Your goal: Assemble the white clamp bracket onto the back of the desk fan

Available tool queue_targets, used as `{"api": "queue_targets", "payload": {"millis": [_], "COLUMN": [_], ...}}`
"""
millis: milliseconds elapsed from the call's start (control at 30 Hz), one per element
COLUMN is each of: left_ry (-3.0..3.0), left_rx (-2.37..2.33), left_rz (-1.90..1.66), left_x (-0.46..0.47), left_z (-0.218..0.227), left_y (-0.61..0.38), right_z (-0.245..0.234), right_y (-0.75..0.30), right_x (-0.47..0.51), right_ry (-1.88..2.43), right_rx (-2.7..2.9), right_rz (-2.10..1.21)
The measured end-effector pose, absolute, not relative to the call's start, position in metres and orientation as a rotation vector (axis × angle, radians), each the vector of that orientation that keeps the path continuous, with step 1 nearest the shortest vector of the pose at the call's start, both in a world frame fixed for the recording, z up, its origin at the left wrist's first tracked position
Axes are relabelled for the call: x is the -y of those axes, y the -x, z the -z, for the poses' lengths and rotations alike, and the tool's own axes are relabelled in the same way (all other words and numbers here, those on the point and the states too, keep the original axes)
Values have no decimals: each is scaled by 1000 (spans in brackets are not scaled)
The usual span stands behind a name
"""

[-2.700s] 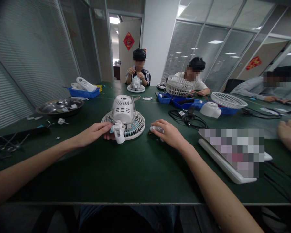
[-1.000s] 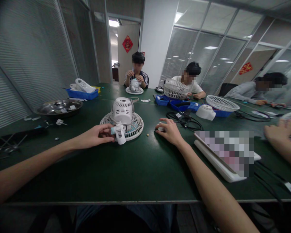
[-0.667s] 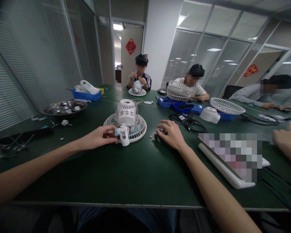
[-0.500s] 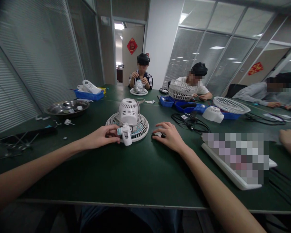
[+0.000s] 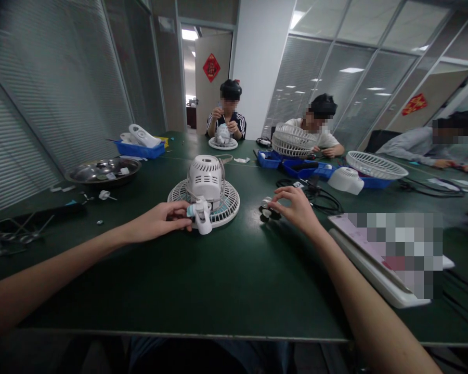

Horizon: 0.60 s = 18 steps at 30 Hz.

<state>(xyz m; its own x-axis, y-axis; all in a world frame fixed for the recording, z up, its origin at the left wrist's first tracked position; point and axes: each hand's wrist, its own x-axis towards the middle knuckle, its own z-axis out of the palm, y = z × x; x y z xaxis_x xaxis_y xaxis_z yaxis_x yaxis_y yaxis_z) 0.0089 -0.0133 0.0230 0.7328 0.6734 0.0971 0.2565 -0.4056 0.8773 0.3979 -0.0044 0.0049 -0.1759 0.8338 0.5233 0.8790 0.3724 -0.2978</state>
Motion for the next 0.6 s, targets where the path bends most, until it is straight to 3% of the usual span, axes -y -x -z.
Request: {"api": "queue_targets", "payload": {"millis": [267, 600], "left_ry": [-1907, -1849], "left_rx": [-734, -811], "left_rz": [-624, -790], "left_x": [17, 13], "left_z": [-19, -14], "left_y": [-11, -16], "right_z": [5, -45], "right_y": [-425, -370], "right_x": [1, 39], "right_ry": [1694, 1502], "right_rx": [2160, 2100], "right_rz": [-258, -13]}}
